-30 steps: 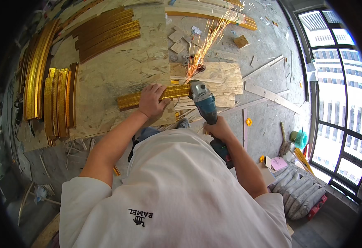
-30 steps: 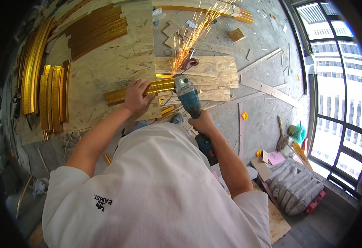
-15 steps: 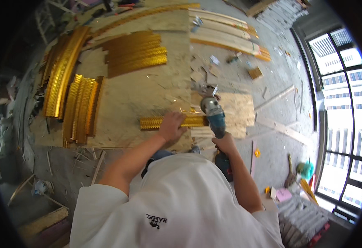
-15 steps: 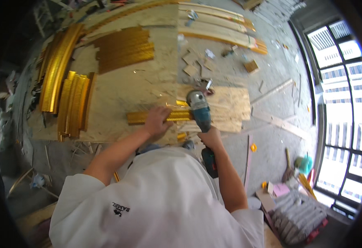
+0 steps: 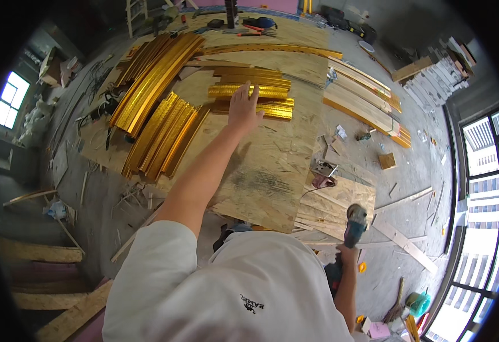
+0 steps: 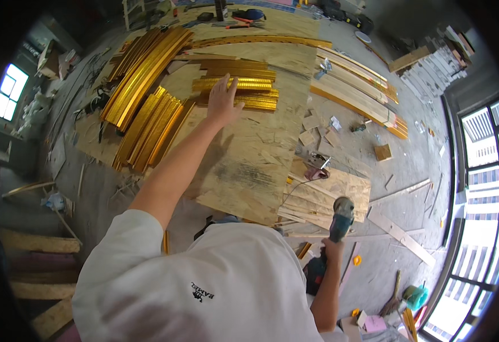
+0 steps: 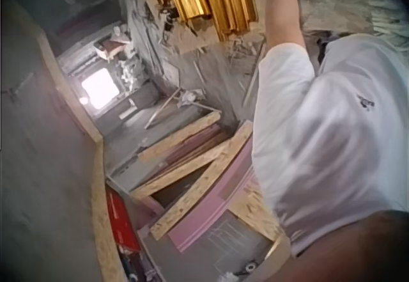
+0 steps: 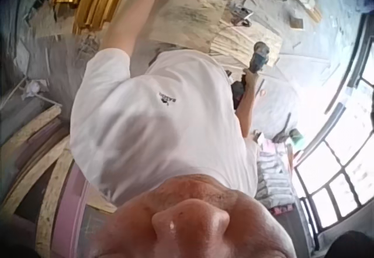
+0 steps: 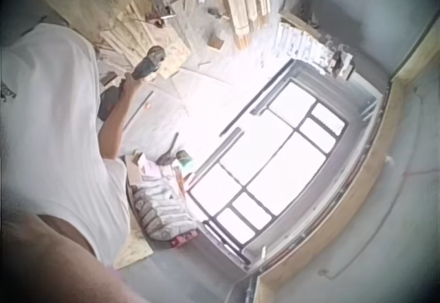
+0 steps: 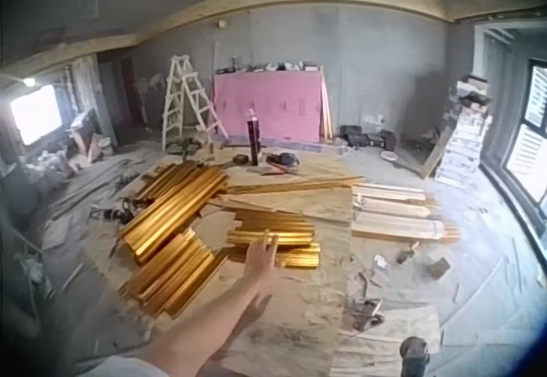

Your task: The person repeatedly cuts gold-colored metal profiles on a wooden workbench using a handheld angle grinder. After each cut, the person moves the cut piece aside and positions the next profile for cutting. The process continues throughout the clip, producing a growing pile of cut sections.

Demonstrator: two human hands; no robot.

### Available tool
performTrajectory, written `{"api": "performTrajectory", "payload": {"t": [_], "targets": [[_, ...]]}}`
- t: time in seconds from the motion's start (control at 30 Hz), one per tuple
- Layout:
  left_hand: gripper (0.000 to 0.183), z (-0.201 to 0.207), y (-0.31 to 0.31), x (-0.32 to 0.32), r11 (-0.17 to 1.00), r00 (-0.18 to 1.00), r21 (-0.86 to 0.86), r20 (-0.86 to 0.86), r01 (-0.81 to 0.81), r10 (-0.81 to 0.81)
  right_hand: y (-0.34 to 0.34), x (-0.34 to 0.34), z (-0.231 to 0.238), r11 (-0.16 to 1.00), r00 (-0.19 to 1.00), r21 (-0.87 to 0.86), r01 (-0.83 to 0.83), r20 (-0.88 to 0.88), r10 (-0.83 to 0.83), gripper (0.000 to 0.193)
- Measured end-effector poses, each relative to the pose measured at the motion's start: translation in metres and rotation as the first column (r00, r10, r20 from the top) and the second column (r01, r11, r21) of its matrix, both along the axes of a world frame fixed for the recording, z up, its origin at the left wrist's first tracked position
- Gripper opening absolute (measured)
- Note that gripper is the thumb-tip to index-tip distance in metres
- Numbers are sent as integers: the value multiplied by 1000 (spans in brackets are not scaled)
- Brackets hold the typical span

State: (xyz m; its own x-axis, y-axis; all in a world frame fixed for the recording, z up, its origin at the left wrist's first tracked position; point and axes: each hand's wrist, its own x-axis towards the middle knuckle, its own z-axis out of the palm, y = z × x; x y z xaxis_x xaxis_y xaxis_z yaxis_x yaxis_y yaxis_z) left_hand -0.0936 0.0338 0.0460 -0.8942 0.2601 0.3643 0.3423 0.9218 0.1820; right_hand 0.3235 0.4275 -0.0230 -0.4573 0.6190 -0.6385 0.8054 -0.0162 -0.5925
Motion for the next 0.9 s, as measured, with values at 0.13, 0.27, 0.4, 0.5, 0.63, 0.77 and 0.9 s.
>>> {"api": "performTrajectory", "payload": {"t": [0.13,0.27,0.4,0.5,0.63,0.77,0.9], "targets": [[63,-24,-62,28,968,885,-67,393,-243,250,10,58,-38,997,994,67,-38,109,31,17],[67,-69,-141,86,779,630,-348,458,-522,627,-13,76,-16,1000,990,9,29,139,-30,16],[65,-112,-174,134,872,818,-340,342,-351,463,-15,87,-26,996,987,-38,86,136,-80,14],[61,-105,-169,156,941,837,-185,432,-282,336,-11,97,-44,977,984,-129,172,77,-163,12],[56,-98,-183,163,860,784,-134,361,-493,506,-10,90,-41,971,975,-109,212,93,-202,12],[57,-66,-183,132,768,640,-345,426,-539,640,1,90,-38,976,980,-106,189,76,-181,14],[59,-68,-200,116,758,611,-424,449,-496,652,-1,85,-32,990,988,-50,129,90,-124,14]]}}
